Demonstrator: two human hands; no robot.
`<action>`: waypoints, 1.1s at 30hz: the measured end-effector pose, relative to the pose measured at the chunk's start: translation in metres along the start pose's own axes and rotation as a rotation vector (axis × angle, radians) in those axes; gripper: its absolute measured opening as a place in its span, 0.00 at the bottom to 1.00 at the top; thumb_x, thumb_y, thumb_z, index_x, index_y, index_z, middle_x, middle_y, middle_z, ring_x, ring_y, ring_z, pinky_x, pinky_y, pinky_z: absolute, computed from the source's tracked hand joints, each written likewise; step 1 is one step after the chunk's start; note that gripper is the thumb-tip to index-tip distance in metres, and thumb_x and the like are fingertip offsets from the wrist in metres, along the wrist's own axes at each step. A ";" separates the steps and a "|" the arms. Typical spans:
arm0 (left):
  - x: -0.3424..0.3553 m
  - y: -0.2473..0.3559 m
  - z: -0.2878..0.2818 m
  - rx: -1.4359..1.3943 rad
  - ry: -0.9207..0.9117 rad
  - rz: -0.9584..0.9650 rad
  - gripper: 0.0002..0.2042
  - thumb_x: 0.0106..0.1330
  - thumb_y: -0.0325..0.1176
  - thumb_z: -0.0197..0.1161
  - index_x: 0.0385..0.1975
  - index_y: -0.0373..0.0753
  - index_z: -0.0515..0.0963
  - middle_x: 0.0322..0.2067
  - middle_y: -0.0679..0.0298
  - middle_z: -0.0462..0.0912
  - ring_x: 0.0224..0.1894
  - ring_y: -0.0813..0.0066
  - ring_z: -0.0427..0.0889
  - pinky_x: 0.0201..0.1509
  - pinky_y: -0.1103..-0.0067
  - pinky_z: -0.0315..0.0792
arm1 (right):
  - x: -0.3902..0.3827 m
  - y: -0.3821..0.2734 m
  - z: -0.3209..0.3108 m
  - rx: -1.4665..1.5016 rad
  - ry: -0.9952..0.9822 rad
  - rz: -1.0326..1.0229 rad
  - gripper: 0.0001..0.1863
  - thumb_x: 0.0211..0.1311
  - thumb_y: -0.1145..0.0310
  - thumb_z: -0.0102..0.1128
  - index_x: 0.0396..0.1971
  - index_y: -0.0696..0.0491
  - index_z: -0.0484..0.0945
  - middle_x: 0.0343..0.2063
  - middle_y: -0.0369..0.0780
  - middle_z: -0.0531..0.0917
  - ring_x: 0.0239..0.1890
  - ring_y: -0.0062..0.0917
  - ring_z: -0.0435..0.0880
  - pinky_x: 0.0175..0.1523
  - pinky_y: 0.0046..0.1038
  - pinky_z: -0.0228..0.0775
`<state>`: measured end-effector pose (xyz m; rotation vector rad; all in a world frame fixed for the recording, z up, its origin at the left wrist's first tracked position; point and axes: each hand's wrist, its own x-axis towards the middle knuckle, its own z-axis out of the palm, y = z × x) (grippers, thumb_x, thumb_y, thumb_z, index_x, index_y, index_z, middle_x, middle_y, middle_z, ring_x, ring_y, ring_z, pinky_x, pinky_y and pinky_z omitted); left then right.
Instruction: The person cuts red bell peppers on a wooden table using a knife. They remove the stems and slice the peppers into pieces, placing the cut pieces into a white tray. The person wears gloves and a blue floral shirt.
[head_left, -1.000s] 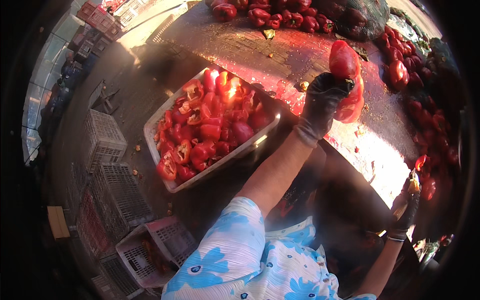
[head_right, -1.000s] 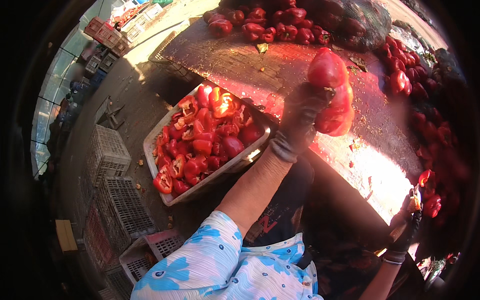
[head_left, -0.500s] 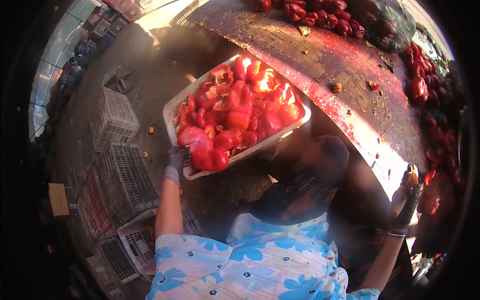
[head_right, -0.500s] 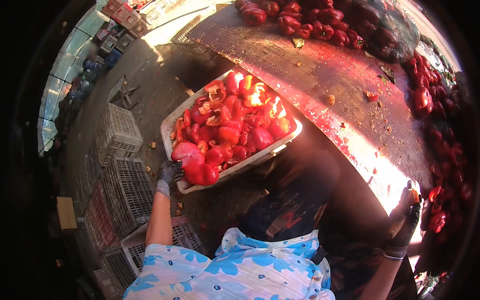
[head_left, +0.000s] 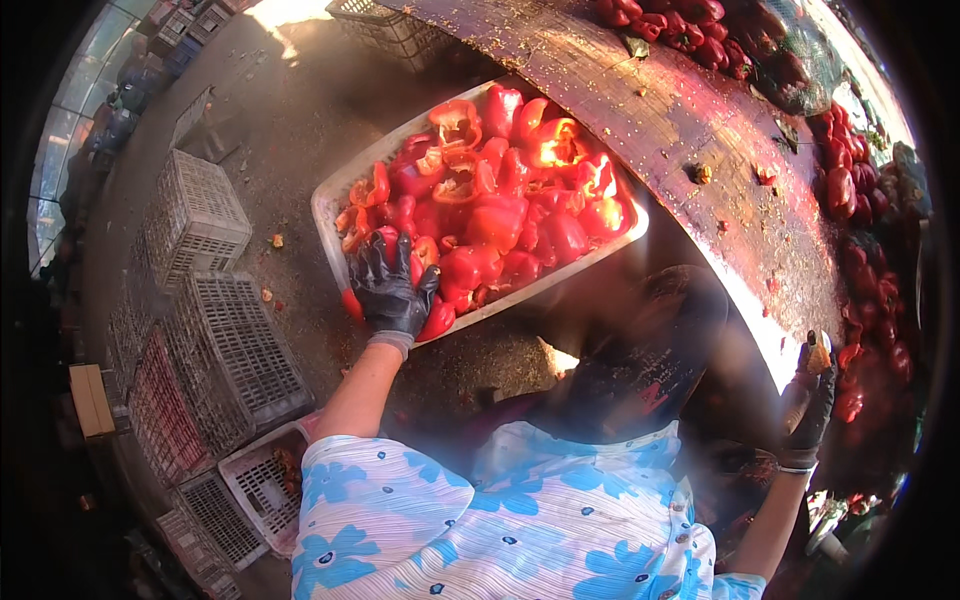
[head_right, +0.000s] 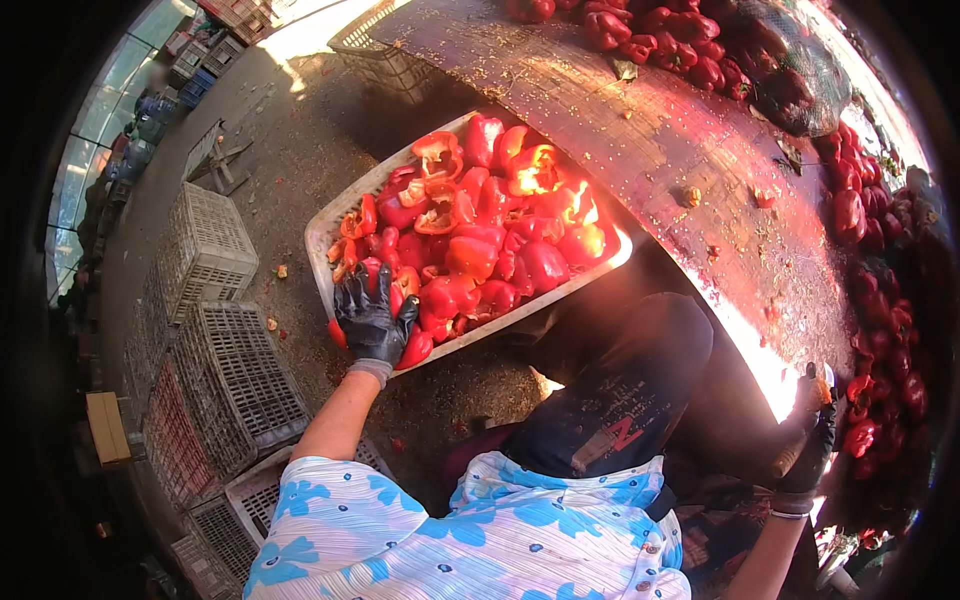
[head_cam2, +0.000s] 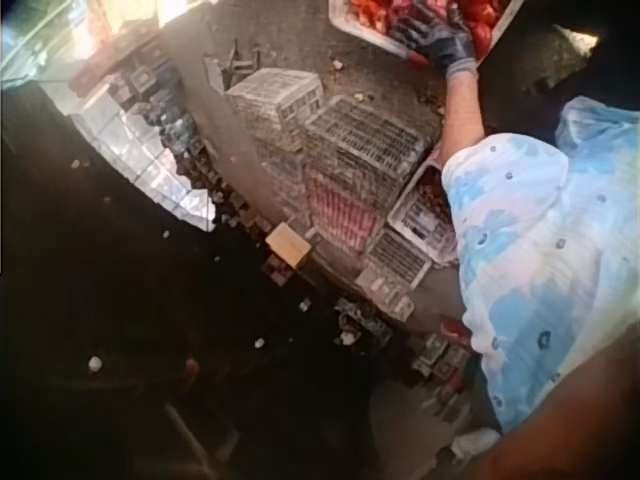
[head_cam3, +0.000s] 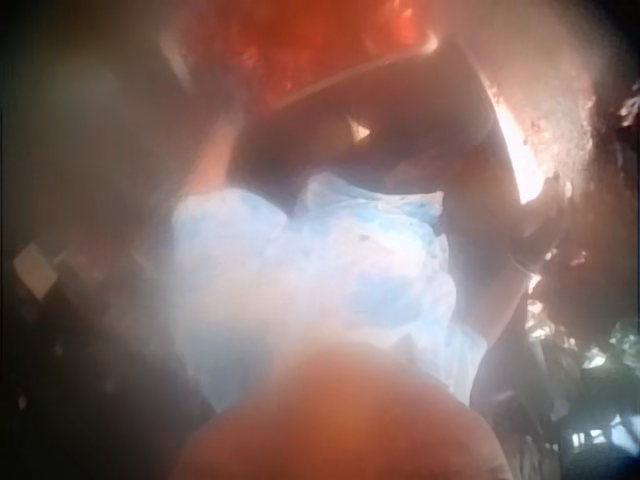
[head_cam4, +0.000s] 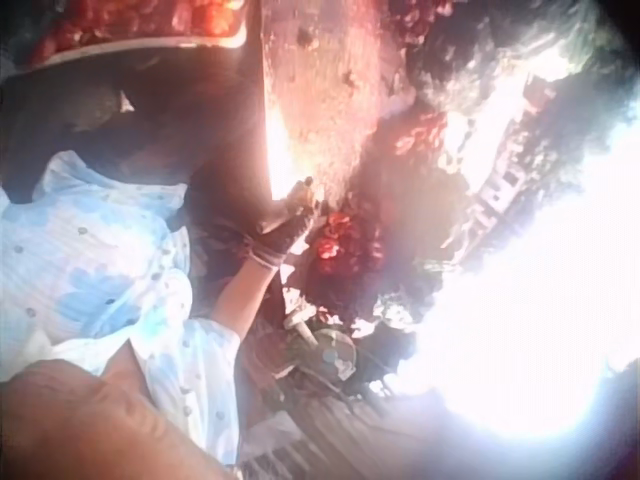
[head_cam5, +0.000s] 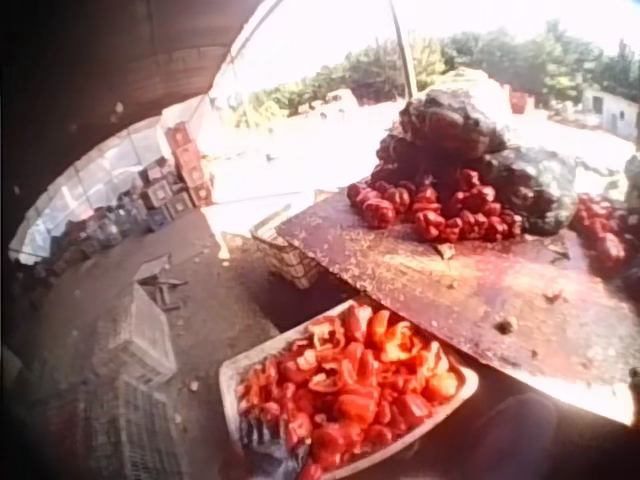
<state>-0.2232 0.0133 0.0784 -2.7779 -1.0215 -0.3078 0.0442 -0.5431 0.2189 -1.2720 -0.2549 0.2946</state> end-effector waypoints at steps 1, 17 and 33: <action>-0.002 -0.003 0.002 -0.011 0.000 0.033 0.33 0.65 0.59 0.54 0.67 0.49 0.64 0.68 0.46 0.60 0.68 0.44 0.60 0.73 0.52 0.45 | 0.000 -0.002 0.007 -0.041 0.028 0.022 0.26 0.76 0.60 0.39 0.67 0.60 0.61 0.68 0.44 0.65 0.71 0.28 0.60 0.77 0.31 0.42; 0.019 -0.018 0.058 0.152 0.092 0.226 0.23 0.71 0.50 0.48 0.63 0.50 0.70 0.65 0.44 0.64 0.67 0.41 0.62 0.70 0.49 0.53 | -0.075 -0.058 -0.066 -0.288 0.506 0.023 0.22 0.69 0.60 0.57 0.60 0.49 0.69 0.39 0.35 0.83 0.27 0.13 0.76 0.31 0.16 0.70; 0.140 0.445 -0.101 -1.453 -0.544 0.695 0.16 0.73 0.31 0.52 0.57 0.35 0.71 0.56 0.55 0.76 0.58 0.64 0.77 0.60 0.65 0.74 | -0.149 -0.014 -0.278 0.154 1.035 -0.201 0.20 0.66 0.64 0.62 0.56 0.49 0.72 0.45 0.34 0.79 0.34 0.20 0.80 0.32 0.24 0.74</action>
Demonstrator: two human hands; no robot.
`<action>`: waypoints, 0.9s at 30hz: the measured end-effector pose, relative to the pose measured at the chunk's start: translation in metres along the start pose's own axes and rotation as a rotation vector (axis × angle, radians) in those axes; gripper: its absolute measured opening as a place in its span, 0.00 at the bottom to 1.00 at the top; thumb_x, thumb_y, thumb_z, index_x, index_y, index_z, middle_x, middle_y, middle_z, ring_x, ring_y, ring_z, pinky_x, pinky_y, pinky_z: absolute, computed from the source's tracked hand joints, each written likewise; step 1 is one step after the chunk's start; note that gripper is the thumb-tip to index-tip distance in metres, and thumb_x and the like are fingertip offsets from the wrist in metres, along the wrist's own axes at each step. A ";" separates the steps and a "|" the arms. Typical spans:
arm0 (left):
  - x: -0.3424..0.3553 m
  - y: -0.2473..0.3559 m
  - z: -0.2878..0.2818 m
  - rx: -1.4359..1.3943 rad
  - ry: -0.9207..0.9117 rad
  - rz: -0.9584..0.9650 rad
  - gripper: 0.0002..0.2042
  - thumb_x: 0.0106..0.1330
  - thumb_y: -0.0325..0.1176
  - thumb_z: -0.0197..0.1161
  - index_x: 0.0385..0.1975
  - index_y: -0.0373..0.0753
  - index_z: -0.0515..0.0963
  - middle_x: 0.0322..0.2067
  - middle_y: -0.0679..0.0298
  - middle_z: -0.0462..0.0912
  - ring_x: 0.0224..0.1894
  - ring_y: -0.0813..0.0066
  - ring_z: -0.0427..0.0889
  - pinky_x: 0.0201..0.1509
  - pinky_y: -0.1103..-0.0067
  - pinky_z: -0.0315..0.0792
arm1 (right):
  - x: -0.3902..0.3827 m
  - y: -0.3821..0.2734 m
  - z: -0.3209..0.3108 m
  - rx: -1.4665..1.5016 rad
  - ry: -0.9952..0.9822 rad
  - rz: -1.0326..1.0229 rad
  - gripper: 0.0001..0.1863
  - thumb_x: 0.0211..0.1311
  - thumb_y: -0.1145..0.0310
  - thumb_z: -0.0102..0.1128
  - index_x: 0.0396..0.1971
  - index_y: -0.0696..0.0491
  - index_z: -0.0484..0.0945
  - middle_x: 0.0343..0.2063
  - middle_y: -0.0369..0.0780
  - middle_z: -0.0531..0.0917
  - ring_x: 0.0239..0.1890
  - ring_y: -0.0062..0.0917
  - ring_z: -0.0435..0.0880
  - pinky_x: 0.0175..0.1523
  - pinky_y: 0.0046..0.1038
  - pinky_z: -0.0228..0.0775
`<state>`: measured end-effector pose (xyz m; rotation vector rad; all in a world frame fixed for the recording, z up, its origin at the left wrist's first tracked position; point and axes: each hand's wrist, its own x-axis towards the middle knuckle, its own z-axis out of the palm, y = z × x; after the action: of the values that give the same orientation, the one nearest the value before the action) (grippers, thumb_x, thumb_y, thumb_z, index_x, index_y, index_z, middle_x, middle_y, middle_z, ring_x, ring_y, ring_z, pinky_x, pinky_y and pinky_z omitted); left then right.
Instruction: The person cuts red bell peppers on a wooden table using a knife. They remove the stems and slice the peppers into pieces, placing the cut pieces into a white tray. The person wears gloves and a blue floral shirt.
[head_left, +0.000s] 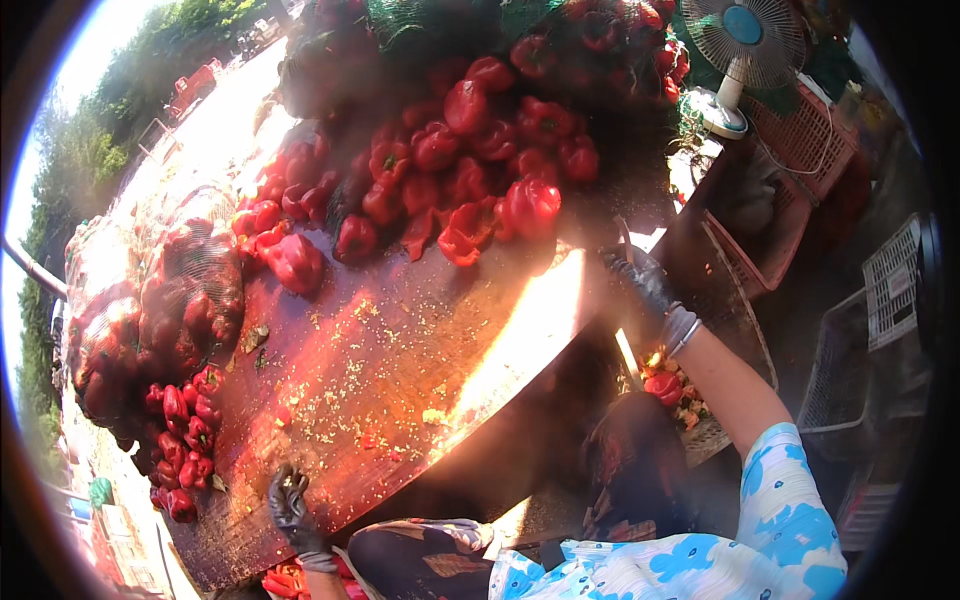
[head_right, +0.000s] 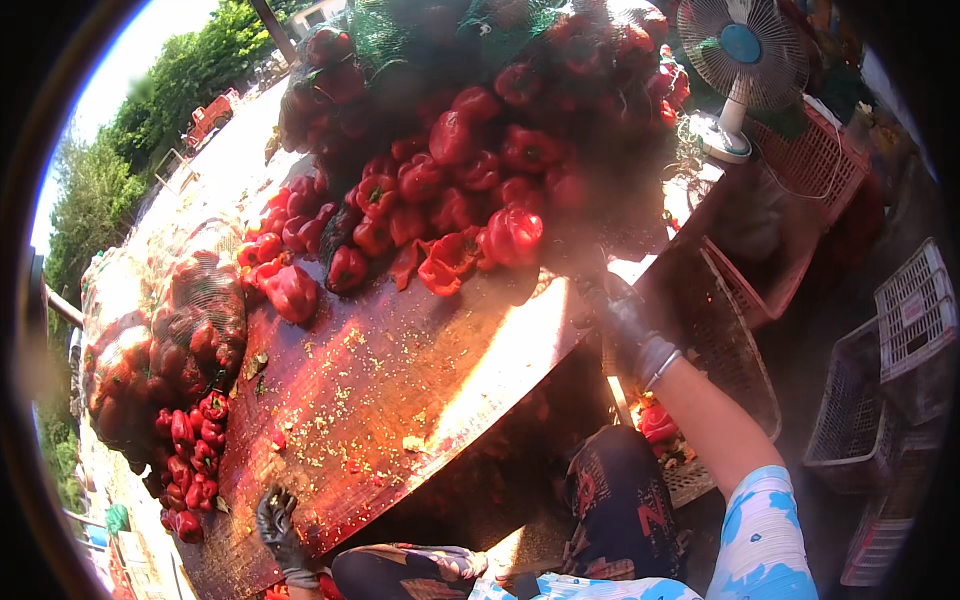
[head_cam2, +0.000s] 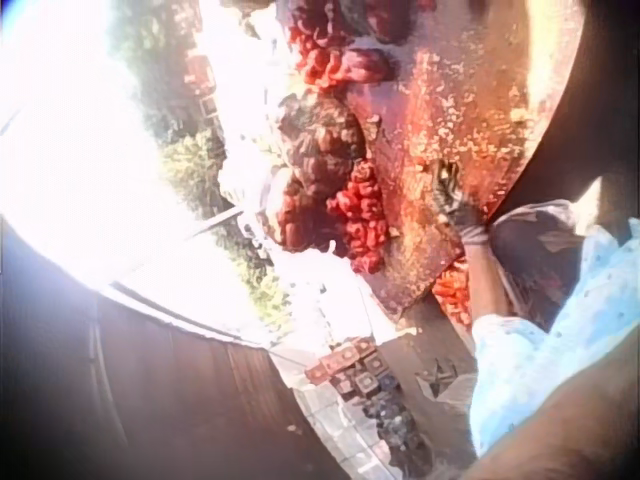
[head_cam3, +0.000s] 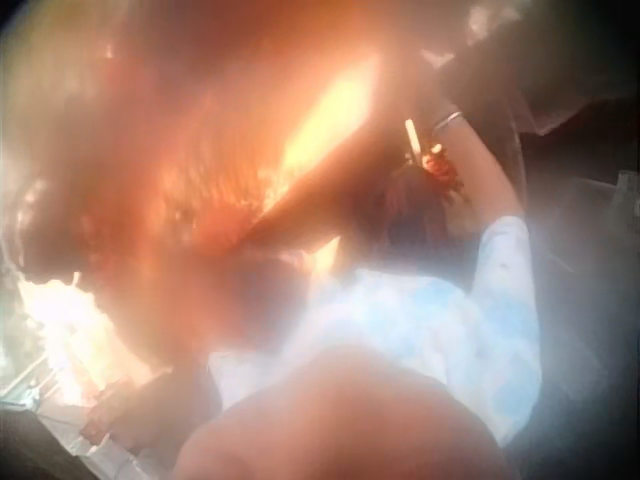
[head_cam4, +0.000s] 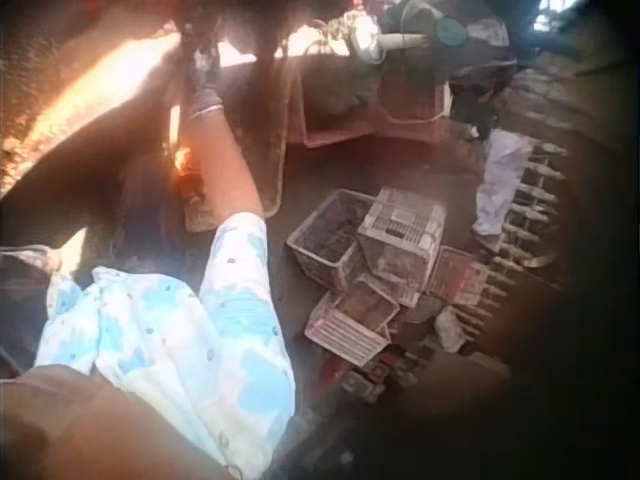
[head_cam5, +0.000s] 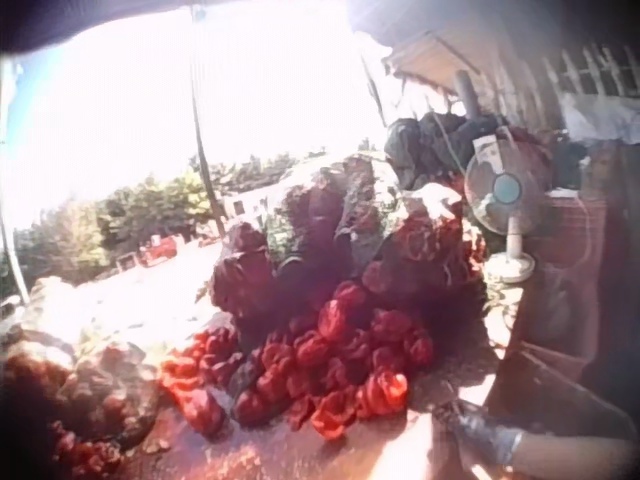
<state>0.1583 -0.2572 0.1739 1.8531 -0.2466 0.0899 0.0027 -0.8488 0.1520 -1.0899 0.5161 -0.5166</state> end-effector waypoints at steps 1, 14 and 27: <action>0.019 0.031 0.066 -0.094 -0.132 0.091 0.15 0.73 0.29 0.52 0.57 0.34 0.71 0.56 0.55 0.76 0.57 0.63 0.77 0.60 0.65 0.75 | 0.023 0.005 0.006 0.015 -0.001 0.059 0.21 0.66 0.61 0.63 0.56 0.48 0.72 0.44 0.34 0.79 0.34 0.21 0.81 0.31 0.24 0.73; 0.205 0.042 0.538 -0.188 -0.732 0.088 0.15 0.73 0.34 0.50 0.55 0.39 0.74 0.47 0.62 0.80 0.44 0.70 0.79 0.45 0.76 0.74 | 0.171 0.038 0.034 -0.249 0.065 -0.092 0.26 0.65 0.60 0.64 0.59 0.54 0.68 0.52 0.39 0.78 0.54 0.27 0.75 0.59 0.31 0.70; 0.053 0.088 0.290 0.066 -0.330 -0.039 0.24 0.69 0.37 0.63 0.60 0.35 0.68 0.52 0.58 0.76 0.55 0.72 0.75 0.61 0.74 0.70 | 0.016 0.066 0.140 0.073 -0.566 0.313 0.32 0.62 0.57 0.67 0.64 0.49 0.67 0.46 0.34 0.80 0.43 0.19 0.79 0.43 0.22 0.73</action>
<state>0.1722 -0.5648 0.1814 1.9327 -0.4397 -0.2397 0.1110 -0.7382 0.1414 -1.0066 0.1593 0.0552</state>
